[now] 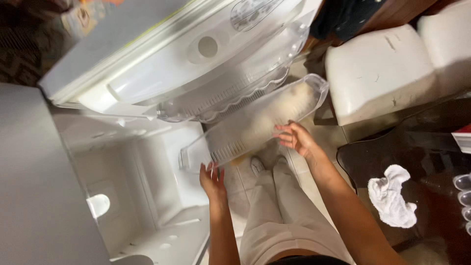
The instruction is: The person wipes a refrigerator shelf and an egg tray with a cloth, installs the shelf into the refrigerator door, and moves food items and containers on a table.
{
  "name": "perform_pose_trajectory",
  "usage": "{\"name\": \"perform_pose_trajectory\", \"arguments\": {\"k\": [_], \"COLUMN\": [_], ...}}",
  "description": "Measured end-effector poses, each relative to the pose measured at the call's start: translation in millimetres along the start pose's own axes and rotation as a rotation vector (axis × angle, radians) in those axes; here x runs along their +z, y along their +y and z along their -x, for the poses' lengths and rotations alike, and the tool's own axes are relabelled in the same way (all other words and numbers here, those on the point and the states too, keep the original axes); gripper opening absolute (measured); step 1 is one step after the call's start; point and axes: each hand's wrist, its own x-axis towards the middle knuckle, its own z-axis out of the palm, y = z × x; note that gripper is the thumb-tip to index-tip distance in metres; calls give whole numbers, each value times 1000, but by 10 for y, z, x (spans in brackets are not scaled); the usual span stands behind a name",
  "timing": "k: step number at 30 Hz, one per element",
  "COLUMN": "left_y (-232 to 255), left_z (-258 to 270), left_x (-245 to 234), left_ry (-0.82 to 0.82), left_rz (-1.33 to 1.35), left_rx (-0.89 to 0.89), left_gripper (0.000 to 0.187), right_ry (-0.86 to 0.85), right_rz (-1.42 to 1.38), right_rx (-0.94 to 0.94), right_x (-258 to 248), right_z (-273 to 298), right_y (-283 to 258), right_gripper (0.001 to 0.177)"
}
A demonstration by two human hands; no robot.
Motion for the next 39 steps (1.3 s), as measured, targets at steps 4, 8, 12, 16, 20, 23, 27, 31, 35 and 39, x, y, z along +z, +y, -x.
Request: {"name": "perform_pose_trajectory", "arguments": {"k": [4, 8, 12, 16, 20, 23, 27, 31, 35, 39], "left_y": [-162, -319, -508, -569, -647, -788, -895, -993, -882, -780], "left_z": [-206, -373, -858, -1226, -1727, -2150, -2512, -2944, -3034, -3028], "left_x": [140, 275, 346, 559, 687, 757, 890, 909, 1034, 1092], "left_ry": [-70, -150, -192, -214, -232, -270, -305, -390, -438, -446], "left_rz": [66, 67, 74, 69, 65, 100, 162, 170, 207, 216], "left_rx": [-60, -61, -36, 14, 151, 260, 371, 487, 574, 613], "left_gripper": [50, 50, 52, 52, 47, 46, 43, 48, 50, 50], "right_ry": [-47, -59, -74, -74, -37, -117, -194, -242, -226, -223], "right_rz": [-107, -89, -22, -25, -56, -49, -73, -103, -100, -100], "right_rx": [-22, -63, -179, -316, -402, -459, -544, -623, -673, -714], "right_x": [-251, -491, -459, -419, -331, -458, -580, -615, -429, -372], "right_z": [-439, -880, -1185, -1584, -1986, -2369, -2854, -3193, -3242, -3301], "right_y": [-26, 12, 9, 43, 140, 175, 191, 192, 80, 36], "right_gripper": [63, 44, 81, 69, 50, 46, 31, 35, 36, 38]}}
